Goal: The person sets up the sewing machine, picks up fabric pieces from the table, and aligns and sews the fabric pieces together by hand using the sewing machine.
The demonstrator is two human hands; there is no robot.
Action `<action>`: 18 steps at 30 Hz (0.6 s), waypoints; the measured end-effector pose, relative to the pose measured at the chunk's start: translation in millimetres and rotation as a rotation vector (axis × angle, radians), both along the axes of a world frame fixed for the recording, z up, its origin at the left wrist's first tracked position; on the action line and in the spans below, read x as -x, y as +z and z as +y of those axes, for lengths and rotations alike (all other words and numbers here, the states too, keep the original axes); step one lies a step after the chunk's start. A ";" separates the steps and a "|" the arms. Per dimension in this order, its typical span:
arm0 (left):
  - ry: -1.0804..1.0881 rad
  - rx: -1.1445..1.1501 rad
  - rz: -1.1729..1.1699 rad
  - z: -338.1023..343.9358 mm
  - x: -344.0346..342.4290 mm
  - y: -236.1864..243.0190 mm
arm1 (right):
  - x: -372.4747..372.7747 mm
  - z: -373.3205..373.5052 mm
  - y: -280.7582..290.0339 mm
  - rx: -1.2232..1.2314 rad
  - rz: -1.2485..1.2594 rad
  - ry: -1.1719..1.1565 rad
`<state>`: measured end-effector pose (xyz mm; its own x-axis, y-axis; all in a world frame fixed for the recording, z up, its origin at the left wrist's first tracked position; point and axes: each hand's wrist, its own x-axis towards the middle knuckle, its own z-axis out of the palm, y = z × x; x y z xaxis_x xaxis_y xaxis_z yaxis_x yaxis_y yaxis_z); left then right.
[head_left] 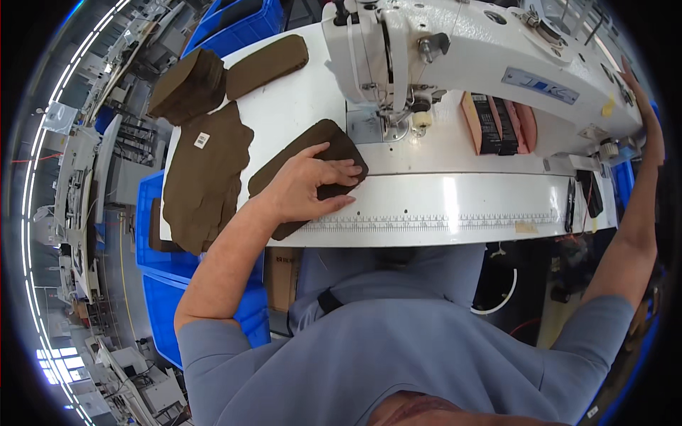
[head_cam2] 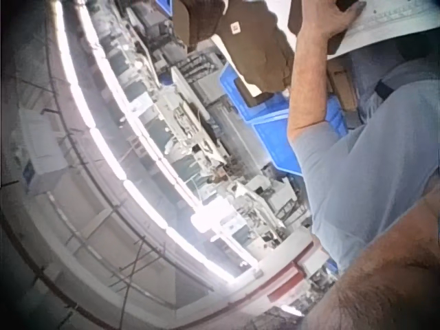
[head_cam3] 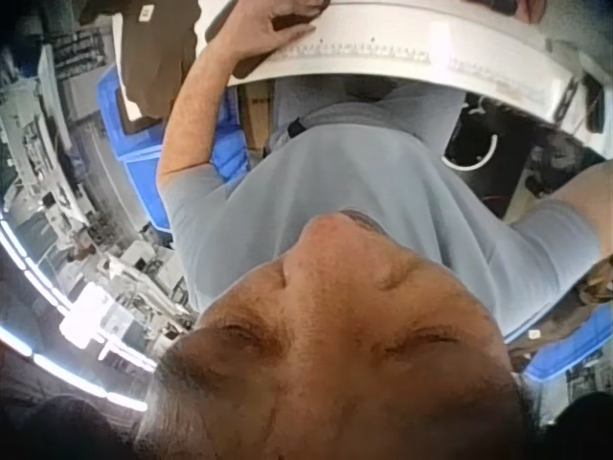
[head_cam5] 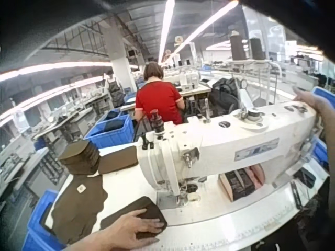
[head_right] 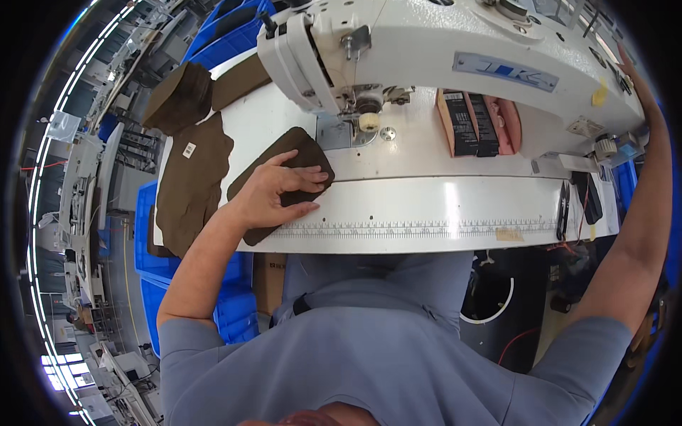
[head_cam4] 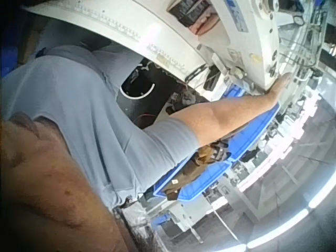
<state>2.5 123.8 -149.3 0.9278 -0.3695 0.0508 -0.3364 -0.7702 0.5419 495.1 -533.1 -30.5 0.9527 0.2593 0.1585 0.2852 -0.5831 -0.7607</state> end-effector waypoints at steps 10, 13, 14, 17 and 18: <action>0.351 0.211 -0.284 -13.1 4.1 -18.1 | 1.3 -27.4 5.9 0.436 -0.288 0.016; 0.505 -0.087 -0.313 -21.7 6.3 -34.7 | -4.4 -19.4 -5.7 0.396 -0.279 -0.027; 0.488 -0.268 -0.356 -23.7 5.2 -37.8 | -2.6 -20.1 -1.9 0.398 -0.280 -0.032; 0.348 -0.218 -0.287 -20.8 0.4 -37.2 | 0.0 -19.8 4.8 0.400 -0.279 -0.021; 0.345 -0.218 -0.283 -19.7 -3.2 -34.4 | -0.4 -18.1 4.4 0.385 -0.259 -0.016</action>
